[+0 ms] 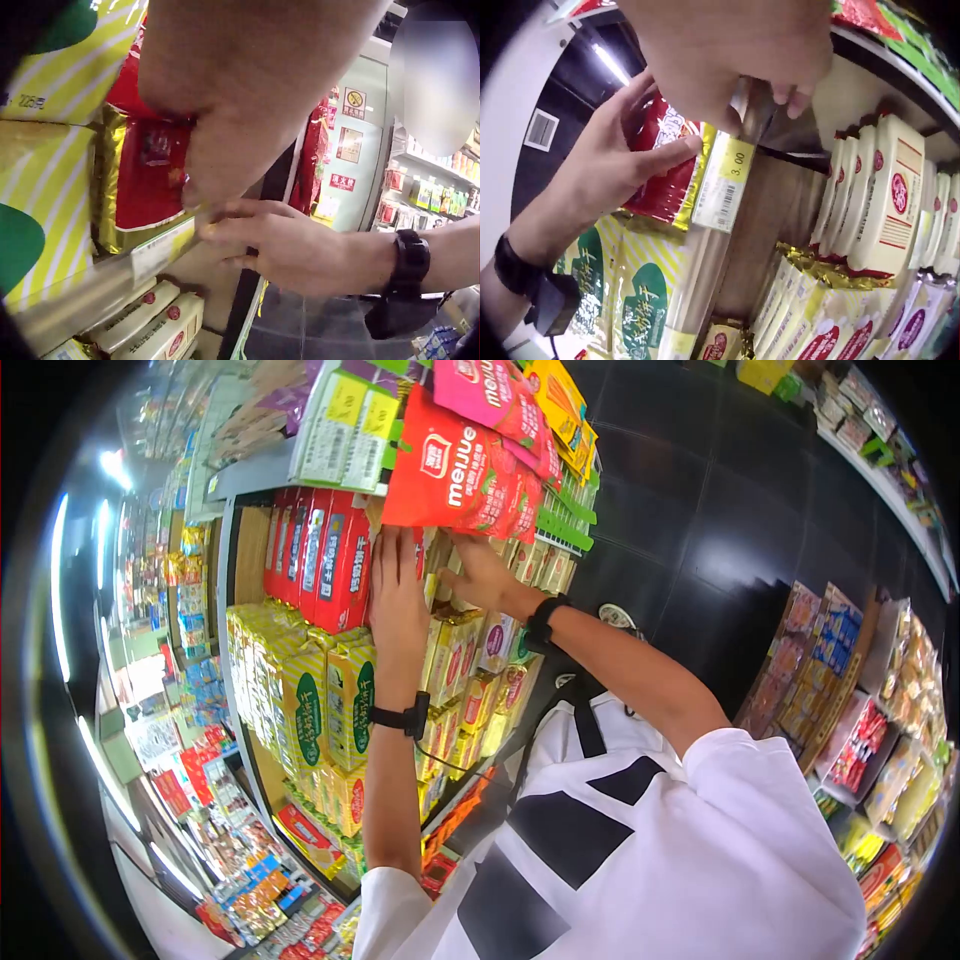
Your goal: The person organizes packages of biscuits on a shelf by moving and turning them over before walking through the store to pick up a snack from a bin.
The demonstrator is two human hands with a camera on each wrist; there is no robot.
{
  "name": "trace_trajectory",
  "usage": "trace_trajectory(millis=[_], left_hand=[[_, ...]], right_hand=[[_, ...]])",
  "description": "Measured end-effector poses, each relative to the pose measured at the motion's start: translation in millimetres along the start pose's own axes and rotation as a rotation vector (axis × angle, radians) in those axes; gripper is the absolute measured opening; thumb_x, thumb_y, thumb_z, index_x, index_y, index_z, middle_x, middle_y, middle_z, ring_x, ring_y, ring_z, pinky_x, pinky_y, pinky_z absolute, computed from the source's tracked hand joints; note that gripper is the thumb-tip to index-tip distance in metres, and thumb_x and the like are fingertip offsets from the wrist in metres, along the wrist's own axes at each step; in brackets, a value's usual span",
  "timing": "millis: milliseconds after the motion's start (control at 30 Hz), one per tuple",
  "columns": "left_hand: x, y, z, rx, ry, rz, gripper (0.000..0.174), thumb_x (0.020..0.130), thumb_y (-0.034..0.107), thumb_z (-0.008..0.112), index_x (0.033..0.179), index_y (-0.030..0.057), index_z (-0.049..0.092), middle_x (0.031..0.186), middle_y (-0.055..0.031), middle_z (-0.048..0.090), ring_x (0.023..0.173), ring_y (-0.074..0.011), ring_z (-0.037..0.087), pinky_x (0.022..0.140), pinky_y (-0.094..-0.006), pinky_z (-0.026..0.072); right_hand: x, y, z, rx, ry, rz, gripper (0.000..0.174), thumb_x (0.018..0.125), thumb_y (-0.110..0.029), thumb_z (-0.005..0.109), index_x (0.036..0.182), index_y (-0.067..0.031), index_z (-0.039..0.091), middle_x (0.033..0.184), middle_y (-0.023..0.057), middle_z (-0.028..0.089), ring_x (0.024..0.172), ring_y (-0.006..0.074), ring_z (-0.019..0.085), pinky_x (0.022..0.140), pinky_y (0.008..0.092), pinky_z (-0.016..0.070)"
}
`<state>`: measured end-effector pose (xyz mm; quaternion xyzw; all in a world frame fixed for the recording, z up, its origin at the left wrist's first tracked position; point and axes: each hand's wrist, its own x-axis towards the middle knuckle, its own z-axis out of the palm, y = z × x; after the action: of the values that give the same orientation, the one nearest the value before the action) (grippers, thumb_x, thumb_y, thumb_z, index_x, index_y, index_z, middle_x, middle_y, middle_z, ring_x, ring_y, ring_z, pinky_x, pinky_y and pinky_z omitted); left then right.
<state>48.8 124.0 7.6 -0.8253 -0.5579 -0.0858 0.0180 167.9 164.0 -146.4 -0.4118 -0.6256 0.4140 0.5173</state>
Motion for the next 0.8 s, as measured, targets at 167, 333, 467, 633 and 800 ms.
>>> trace_trajectory(millis=[167, 333, 467, 633, 800], left_hand=[[-7, -12, 2, -0.05, -0.005, 0.021, 0.078, 0.104, 0.0, 0.063, 0.176, 0.0058, 0.035, 0.18, -0.0241, 0.035, 0.165, -0.0475, 0.034, 0.133, -0.0551, 0.033], [-11, -9, 2, -0.076, -0.007, 0.01, 0.078, 0.104, 0.001, 0.063, 0.177, 0.007, 0.035, 0.18, -0.024, 0.034, 0.165, -0.0486, 0.034, 0.133, -0.0559, 0.0326], [-12, -10, -2, -0.072, -0.022, 0.004, 0.075, 0.106, 0.004, 0.062, 0.176, 0.0051, 0.035, 0.18, -0.0258, 0.034, 0.165, -0.0491, 0.034, 0.134, -0.0564, 0.0315], [-14, -13, 1, -0.038, -0.006, 0.005, 0.073, 0.108, 0.009, 0.061, 0.176, 0.002, 0.034, 0.18, -0.0281, 0.033, 0.165, -0.0496, 0.032, 0.135, -0.0575, 0.0298], [-14, -17, 6, 0.031, -0.02, 0.018, 0.074, 0.109, 0.01, 0.06, 0.177, 0.0025, 0.032, 0.18, -0.028, 0.032, 0.167, -0.0486, 0.03, 0.136, -0.0579, 0.0276]], right_hand=[[-9, 2, -3, 0.153, 0.032, 0.018, 0.075, 0.092, -0.013, 0.078, 0.16, 0.0051, 0.051, 0.143, 0.0365, 0.065, 0.132, 0.051, 0.064, 0.114, 0.0533, 0.0529], [-10, -3, -14, 0.184, 0.012, 0.096, 0.074, 0.089, -0.009, 0.084, 0.158, -0.0004, 0.058, 0.137, 0.0248, 0.072, 0.114, 0.0361, 0.07, 0.104, 0.0452, 0.0565], [-3, -4, -15, 0.269, -0.033, 0.173, 0.072, 0.092, -0.014, 0.085, 0.157, -0.0005, 0.058, 0.139, 0.0243, 0.072, 0.121, 0.0348, 0.07, 0.105, 0.045, 0.0558], [9, -11, -4, 0.262, -0.012, 0.198, 0.07, 0.098, -0.031, 0.086, 0.154, 0.0012, 0.058, 0.142, 0.0277, 0.07, 0.131, 0.0373, 0.069, 0.107, 0.0454, 0.0552], [15, -30, -17, 0.046, -0.188, 0.357, 0.065, 0.1, -0.039, 0.084, 0.145, 0.0026, 0.062, 0.132, 0.0313, 0.072, 0.124, 0.0445, 0.072, 0.103, 0.0488, 0.0568]])
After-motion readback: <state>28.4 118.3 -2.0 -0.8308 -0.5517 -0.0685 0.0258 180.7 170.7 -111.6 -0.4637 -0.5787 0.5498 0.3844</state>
